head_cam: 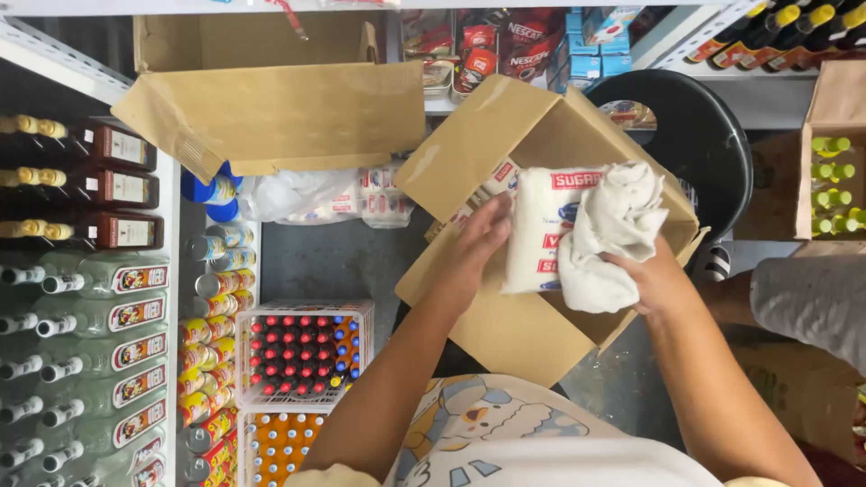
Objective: Remove bags of sugar from a cardboard box and place them onto retail shelving.
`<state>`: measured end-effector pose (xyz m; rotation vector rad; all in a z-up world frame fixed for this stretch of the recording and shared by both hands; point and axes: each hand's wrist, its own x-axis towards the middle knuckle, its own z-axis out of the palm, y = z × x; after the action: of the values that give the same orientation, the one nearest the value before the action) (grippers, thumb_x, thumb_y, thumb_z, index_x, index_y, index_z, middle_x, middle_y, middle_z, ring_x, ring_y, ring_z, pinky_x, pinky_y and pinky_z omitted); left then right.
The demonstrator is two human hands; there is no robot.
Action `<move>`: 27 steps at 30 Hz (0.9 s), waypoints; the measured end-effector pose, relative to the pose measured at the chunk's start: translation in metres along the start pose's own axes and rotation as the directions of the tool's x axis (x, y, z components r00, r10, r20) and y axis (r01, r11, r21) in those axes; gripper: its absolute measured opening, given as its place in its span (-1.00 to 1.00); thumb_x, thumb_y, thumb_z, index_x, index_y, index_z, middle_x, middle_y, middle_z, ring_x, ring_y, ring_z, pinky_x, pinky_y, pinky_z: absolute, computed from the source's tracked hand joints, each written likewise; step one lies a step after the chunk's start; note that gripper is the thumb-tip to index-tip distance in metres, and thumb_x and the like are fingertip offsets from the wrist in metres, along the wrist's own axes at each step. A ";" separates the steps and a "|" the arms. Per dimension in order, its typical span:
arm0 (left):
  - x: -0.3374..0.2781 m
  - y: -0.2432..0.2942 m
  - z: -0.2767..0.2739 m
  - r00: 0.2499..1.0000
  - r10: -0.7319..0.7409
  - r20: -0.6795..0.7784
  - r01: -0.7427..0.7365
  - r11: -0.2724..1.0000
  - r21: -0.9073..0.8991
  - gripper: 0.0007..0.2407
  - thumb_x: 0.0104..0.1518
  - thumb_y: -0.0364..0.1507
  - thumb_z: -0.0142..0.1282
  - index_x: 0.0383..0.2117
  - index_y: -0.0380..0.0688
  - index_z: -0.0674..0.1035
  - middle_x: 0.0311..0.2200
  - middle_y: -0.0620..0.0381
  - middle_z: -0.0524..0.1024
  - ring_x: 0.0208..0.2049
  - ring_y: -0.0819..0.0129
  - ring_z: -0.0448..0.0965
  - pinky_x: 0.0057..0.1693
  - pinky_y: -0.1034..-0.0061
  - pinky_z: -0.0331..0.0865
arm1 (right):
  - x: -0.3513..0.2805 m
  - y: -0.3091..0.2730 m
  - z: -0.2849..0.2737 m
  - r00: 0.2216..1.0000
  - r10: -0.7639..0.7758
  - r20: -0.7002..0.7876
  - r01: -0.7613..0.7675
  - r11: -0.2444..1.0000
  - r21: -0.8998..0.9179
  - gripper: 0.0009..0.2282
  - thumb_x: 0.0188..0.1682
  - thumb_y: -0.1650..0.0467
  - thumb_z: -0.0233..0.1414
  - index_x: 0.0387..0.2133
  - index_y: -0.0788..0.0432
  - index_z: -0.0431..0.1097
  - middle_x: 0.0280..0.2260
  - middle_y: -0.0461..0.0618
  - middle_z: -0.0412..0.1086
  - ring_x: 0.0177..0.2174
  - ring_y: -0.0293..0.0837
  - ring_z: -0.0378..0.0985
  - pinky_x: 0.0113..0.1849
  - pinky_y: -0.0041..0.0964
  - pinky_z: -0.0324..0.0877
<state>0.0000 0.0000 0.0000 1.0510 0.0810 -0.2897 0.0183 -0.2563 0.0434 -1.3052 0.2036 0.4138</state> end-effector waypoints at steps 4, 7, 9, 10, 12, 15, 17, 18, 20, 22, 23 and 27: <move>-0.001 -0.002 0.007 0.973 -0.156 0.168 0.205 0.920 -0.334 -0.47 0.26 -0.23 0.07 0.35 -0.10 0.28 0.28 0.02 0.33 0.27 0.26 0.33 0.34 0.32 0.23 | -0.009 0.022 -0.006 0.994 0.110 -0.004 -0.107 0.971 0.213 -0.45 -0.21 0.53 0.08 0.17 0.24 0.31 -0.02 0.10 0.49 -0.08 0.01 0.60 -0.06 -0.04 0.51; -0.005 -0.018 0.000 0.909 -0.292 0.296 0.411 0.736 -0.537 -0.50 0.32 -0.23 0.06 0.33 -0.18 0.30 0.22 -0.02 0.39 0.20 0.15 0.42 0.33 0.16 0.33 | -0.018 0.029 0.004 0.984 0.173 -0.035 -0.163 0.967 0.197 -0.45 -0.21 0.53 0.07 0.17 0.36 0.30 -0.03 0.16 0.49 -0.10 0.04 0.60 -0.07 -0.06 0.49; -0.001 -0.018 -0.004 0.872 -0.383 0.305 0.485 0.590 -0.645 -0.47 0.31 -0.12 0.01 0.32 -0.14 0.31 0.19 -0.02 0.45 0.16 0.12 0.49 0.28 0.15 0.37 | -0.016 0.021 0.017 0.961 0.262 -0.088 -0.271 0.955 -0.118 -0.50 -0.12 0.48 0.11 0.15 0.42 0.36 -0.03 0.18 0.50 -0.08 -0.01 0.55 -0.03 -0.16 0.43; 0.010 -0.006 -0.005 0.869 -0.379 0.317 0.491 0.593 -0.638 -0.47 0.31 -0.12 0.01 0.32 -0.14 0.31 0.19 -0.02 0.45 0.16 0.12 0.49 0.28 0.15 0.37 | -0.010 -0.001 0.033 0.963 0.250 -0.096 -0.261 0.958 -0.117 -0.50 -0.12 0.48 0.11 0.15 0.42 0.36 -0.03 0.18 0.50 -0.08 -0.01 0.55 -0.03 -0.16 0.43; -0.003 0.012 -0.008 0.876 -0.336 0.345 0.482 0.600 -0.639 -0.46 0.34 -0.09 -0.01 0.33 -0.17 0.30 0.21 -0.06 0.42 0.18 0.09 0.47 0.31 0.10 0.35 | -0.022 -0.034 0.070 0.933 -0.358 0.049 0.304 0.705 -0.641 -0.40 -0.10 0.49 0.13 0.24 0.46 0.12 0.11 0.22 0.32 0.09 0.04 0.36 0.09 -0.23 0.23; -0.006 0.035 -0.013 0.868 -0.397 0.297 0.495 0.640 -0.588 -0.45 0.31 -0.05 -0.07 0.33 -0.10 0.29 0.21 0.00 0.43 0.18 0.14 0.48 0.30 0.15 0.34 | -0.027 -0.067 0.114 0.822 -0.569 -0.004 0.352 0.514 -0.782 -0.26 -0.15 0.44 0.21 0.26 0.53 -0.02 0.16 0.32 0.20 0.12 0.06 0.30 0.11 -0.22 0.19; 0.001 0.044 -0.020 0.860 -0.398 0.318 0.509 0.635 -0.582 -0.44 0.33 -0.03 -0.10 0.35 -0.11 0.28 0.21 -0.01 0.42 0.18 0.13 0.48 0.31 0.14 0.34 | -0.025 -0.078 0.130 0.849 -0.528 0.001 0.314 0.503 -0.805 -0.41 -0.09 0.46 0.17 0.22 0.43 0.12 0.17 0.25 0.27 0.14 0.02 0.37 0.11 -0.25 0.25; -0.002 0.046 -0.024 0.846 -0.415 0.335 0.532 0.617 -0.580 -0.42 0.35 0.00 -0.14 0.36 -0.12 0.27 0.21 -0.02 0.42 0.19 0.13 0.47 0.31 0.14 0.33 | -0.029 -0.080 0.138 0.883 -0.470 -0.005 0.261 0.498 -0.827 -0.54 -0.04 0.49 0.12 0.17 0.32 0.26 0.19 0.18 0.33 0.16 -0.02 0.43 0.11 -0.27 0.31; -0.005 0.057 -0.032 0.823 -0.414 0.389 0.568 0.600 -0.563 -0.40 0.35 0.03 -0.17 0.36 -0.15 0.27 0.22 -0.05 0.42 0.19 0.09 0.46 0.31 0.11 0.33 | -0.028 -0.089 0.149 0.944 -0.327 -0.037 0.136 0.490 -0.861 -0.57 -0.01 0.51 0.06 0.19 0.19 0.36 0.06 0.16 0.39 0.02 0.02 0.48 0.03 -0.25 0.38; -0.001 0.075 -0.037 0.805 -0.394 0.443 0.591 0.594 -0.546 -0.37 0.35 0.06 -0.21 0.35 -0.19 0.27 0.22 -0.09 0.41 0.19 0.05 0.46 0.30 0.09 0.33 | -0.019 -0.100 0.160 0.979 -0.192 -0.065 0.030 0.454 -0.890 -0.56 0.02 0.53 -0.01 0.20 0.05 0.45 -0.07 0.15 0.44 -0.13 0.07 0.54 -0.04 -0.23 0.44; -0.002 0.085 -0.036 0.818 -0.382 0.430 0.572 0.620 -0.537 -0.37 0.33 0.07 -0.23 0.35 -0.15 0.26 0.23 -0.08 0.40 0.21 0.05 0.45 0.31 0.08 0.32 | -0.017 -0.105 0.165 0.975 -0.216 0.049 0.150 0.483 -0.863 -0.56 0.00 0.53 0.02 0.20 0.12 0.40 -0.10 0.19 0.42 -0.12 0.12 0.53 -0.05 -0.21 0.42; -0.002 0.090 -0.046 0.838 -0.371 0.400 0.536 0.696 -0.478 -0.35 0.31 0.09 -0.23 0.38 -0.12 0.24 0.26 -0.11 0.35 0.25 0.03 0.42 0.34 0.05 0.31 | -0.003 -0.105 0.202 0.860 -0.434 0.269 0.396 0.235 -0.888 -0.48 -0.21 0.37 0.31 0.05 0.28 0.39 0.06 0.43 0.32 -0.02 0.34 0.44 -0.09 -0.15 0.37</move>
<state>0.0257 0.0818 0.0533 0.3527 0.1725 -0.8187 0.0415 -0.0838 0.1898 -2.4516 -0.4705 -0.0290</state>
